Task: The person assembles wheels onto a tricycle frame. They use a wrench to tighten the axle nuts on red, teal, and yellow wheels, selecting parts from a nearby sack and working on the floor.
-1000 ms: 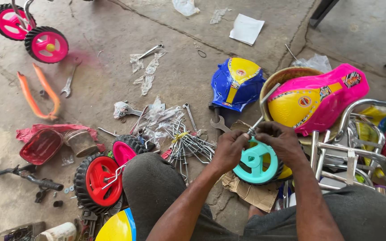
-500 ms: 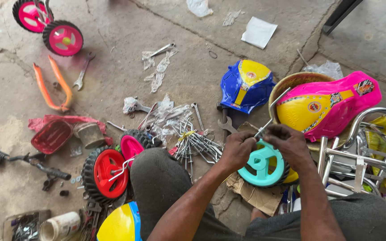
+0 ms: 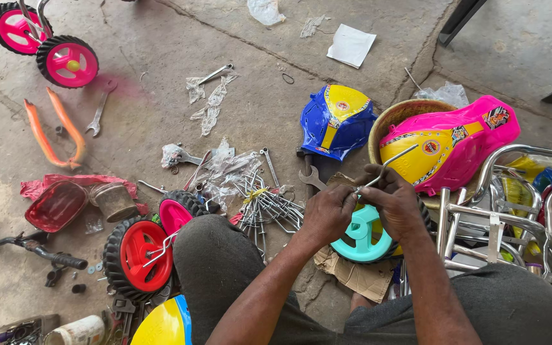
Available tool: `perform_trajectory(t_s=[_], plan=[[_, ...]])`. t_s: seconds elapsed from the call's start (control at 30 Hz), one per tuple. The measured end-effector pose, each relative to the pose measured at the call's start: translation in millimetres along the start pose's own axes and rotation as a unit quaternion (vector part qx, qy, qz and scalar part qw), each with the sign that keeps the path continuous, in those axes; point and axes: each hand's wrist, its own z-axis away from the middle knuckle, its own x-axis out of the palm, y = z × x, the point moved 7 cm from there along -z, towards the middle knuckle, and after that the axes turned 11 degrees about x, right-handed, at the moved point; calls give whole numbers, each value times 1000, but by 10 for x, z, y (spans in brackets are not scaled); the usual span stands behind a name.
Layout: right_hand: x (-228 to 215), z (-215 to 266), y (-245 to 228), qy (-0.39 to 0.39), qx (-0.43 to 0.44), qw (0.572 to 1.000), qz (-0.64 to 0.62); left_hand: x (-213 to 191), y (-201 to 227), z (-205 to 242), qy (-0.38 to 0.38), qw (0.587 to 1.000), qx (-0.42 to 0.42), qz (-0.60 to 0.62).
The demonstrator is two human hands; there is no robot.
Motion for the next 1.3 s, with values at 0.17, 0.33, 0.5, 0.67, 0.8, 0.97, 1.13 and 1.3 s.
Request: perform_trajectory(t_s=[0.17, 0.33, 0.5, 0.67, 0.8, 0.97, 1.13, 1.3], plan=[[5, -21, -54, 28, -7, 999, 24, 33, -56, -39, -10, 1000, 0, -8], [-17, 8, -81, 41, -16, 999, 7, 54, -10, -33, 5, 1000, 14, -2], [-7, 41, -128, 63, -25, 997, 48, 39, -26, -24, -22, 1000, -14, -7], [-121, -34, 32, 55, 36, 998, 18, 33, -46, -26, -28, 999, -31, 3], [-128, -155, 225, 15, 40, 998, 43, 7, -54, -18, -21, 1000, -17, -12], [-451, -160, 40, 68, -12, 996, -63, 2, -73, -25, -12, 1000, -13, -11], [-410, -87, -123, 29, -11, 988, -149, 24, -150, -23, -59, 998, -35, 5], [-238, -119, 1, -14, 26, 990, -140, -12, -157, -47, -61, 998, -31, 3]])
